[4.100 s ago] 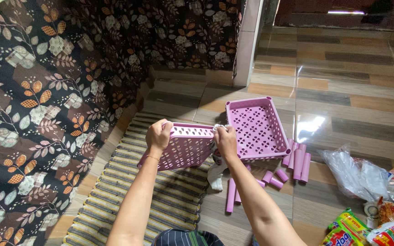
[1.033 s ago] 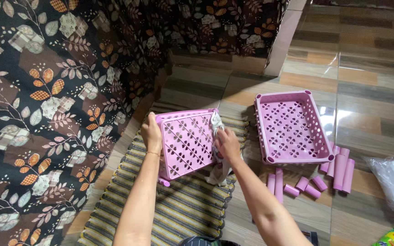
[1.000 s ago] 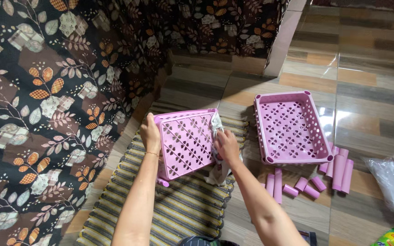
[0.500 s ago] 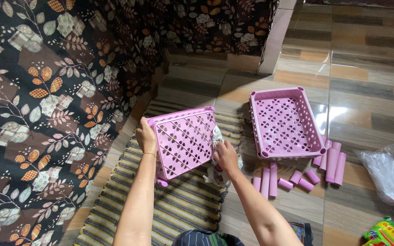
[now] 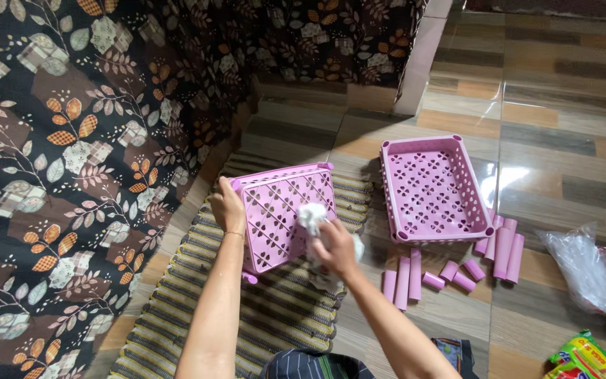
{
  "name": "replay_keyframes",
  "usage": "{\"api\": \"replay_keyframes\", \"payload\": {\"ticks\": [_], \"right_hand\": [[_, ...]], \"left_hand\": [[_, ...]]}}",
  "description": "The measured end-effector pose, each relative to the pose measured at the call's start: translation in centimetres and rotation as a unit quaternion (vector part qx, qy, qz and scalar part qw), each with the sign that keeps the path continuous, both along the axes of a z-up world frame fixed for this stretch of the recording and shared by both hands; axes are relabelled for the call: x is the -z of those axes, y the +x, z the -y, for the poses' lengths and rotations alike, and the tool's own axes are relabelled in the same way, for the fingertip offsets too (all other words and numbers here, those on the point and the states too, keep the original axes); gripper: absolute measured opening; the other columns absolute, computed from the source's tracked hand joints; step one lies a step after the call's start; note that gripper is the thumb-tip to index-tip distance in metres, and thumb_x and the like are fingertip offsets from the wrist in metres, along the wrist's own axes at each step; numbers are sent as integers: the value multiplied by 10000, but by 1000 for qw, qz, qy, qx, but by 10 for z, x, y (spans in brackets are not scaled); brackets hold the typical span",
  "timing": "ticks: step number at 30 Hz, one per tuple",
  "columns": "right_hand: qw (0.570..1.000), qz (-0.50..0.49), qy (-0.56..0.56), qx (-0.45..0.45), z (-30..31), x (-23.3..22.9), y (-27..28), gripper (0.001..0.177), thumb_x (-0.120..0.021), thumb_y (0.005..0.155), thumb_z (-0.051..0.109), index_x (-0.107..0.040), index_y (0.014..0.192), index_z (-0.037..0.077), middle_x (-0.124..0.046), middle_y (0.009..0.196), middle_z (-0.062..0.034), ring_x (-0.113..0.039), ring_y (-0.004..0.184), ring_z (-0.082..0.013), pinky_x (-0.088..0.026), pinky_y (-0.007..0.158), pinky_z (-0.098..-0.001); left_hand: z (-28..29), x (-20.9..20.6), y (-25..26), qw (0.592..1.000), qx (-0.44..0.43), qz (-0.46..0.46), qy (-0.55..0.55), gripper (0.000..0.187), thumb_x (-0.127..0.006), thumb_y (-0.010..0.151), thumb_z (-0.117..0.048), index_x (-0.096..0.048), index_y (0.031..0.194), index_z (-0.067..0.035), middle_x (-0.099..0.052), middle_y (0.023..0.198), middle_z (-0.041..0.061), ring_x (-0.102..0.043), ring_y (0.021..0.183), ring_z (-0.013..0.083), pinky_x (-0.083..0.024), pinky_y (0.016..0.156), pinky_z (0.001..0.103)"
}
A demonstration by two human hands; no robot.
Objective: The person wipes two pink plastic baskets with a cloth, then inserts pink cylindrical connectors into the basket corners to assemble them. The baskets are handled one at a time and stacked after assembly.
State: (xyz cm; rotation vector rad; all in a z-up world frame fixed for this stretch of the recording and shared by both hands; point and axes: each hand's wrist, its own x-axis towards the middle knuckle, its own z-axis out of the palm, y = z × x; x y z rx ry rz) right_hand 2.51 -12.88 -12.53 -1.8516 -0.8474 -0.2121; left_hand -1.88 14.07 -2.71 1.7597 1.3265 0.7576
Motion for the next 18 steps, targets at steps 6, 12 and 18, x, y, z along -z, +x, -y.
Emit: {"api": "replay_keyframes", "payload": {"ticks": [6, 12, 18], "right_hand": [[975, 199, 102, -3, -81, -87, -52, 480, -755, 836, 161, -614, 1291, 97, -609, 1224, -197, -646, 1037, -360, -583, 794, -467], [985, 166, 35, 27, -106, -62, -16, 346, -680, 934, 116, -651, 1275, 171, -626, 1287, -192, -635, 1086, -352, -577, 864, -483], [992, 73, -15, 106, -55, 15, 46, 373, -639, 941, 146, -638, 1313, 117, -604, 1205, -232, -605, 1052, -420, -546, 818, -495]], "left_hand": [[1, 4, 13, 999, -3, -46, -7, 779, -305, 993, -639, -708, 706, -37, -663, 674, 154, -607, 602, 298, -381, 535, 448], [-3, 17, 7, 996, -16, 21, 80, 768, -348, 987, -637, -758, 775, -24, -697, 715, 179, -618, 632, 305, -411, 547, 425], [-6, 11, 3, 1000, -11, -10, 7, 794, -275, 979, -616, -731, 657, -51, -654, 580, 124, -596, 519, 278, -377, 498, 440]]}}
